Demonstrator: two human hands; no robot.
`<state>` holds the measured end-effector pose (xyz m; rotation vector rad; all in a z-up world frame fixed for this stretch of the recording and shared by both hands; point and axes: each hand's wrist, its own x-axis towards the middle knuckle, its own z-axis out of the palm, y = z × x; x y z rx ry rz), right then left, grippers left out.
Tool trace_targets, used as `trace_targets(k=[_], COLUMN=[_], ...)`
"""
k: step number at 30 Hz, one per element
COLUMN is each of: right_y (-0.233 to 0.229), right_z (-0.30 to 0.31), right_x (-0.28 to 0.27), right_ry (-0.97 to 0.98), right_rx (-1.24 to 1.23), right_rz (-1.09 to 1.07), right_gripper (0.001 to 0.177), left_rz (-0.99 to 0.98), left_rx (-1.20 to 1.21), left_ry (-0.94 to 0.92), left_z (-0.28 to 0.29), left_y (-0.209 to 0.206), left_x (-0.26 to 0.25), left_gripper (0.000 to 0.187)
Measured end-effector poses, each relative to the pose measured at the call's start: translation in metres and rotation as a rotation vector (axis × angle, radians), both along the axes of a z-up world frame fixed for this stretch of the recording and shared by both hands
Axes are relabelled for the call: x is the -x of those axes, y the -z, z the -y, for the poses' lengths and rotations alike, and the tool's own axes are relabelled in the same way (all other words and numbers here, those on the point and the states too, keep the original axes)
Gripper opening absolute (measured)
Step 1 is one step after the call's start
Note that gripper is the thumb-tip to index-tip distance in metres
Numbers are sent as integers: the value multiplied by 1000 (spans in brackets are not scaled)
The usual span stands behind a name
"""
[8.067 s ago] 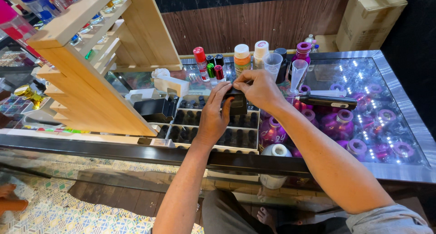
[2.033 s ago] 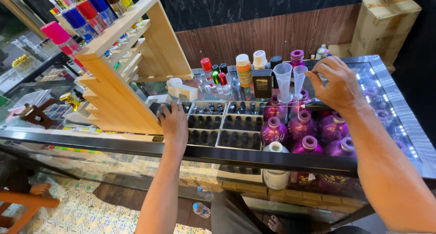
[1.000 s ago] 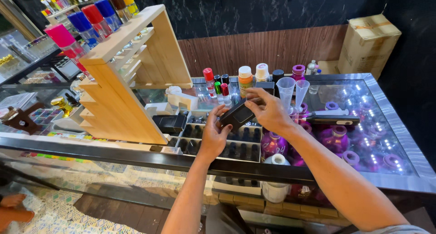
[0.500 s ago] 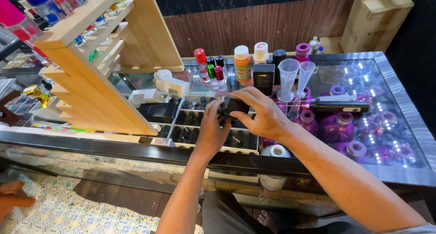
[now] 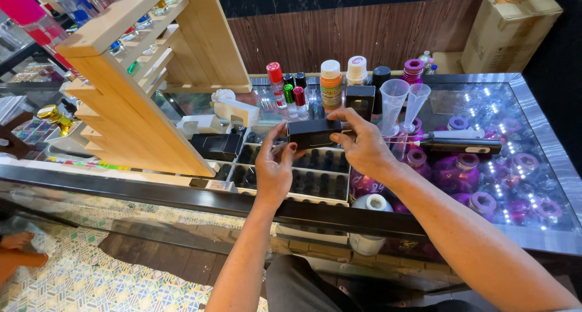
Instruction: The person places fragrance bottles into black boxes, fits the bottle caps, and wipes down the boxes.
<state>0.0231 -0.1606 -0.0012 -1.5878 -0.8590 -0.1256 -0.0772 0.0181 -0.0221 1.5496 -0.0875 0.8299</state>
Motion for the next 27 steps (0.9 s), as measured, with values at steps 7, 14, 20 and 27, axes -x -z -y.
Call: trace_targets(k=[7,14,20,27], right_y=[19,19,23,30], right_z=[-4,0,0,3], right_x=[-15,-16,-16,-24], right_ry=[-3,2,-25,-71], right_rx=[56,134,254,383], right_rz=[18,5,-37,126], right_gripper=[45,42,39,35], left_rz=[26,-14,68,113], left_rx=[-205,-112,18,-92], left_ry=[-84,-72,-69,-85], left_z=[-5,-13,-2,-5], left_y=[2,15,-4,-9], left_x=[-2,-7,5,7], left_gripper=[43,30,34,28])
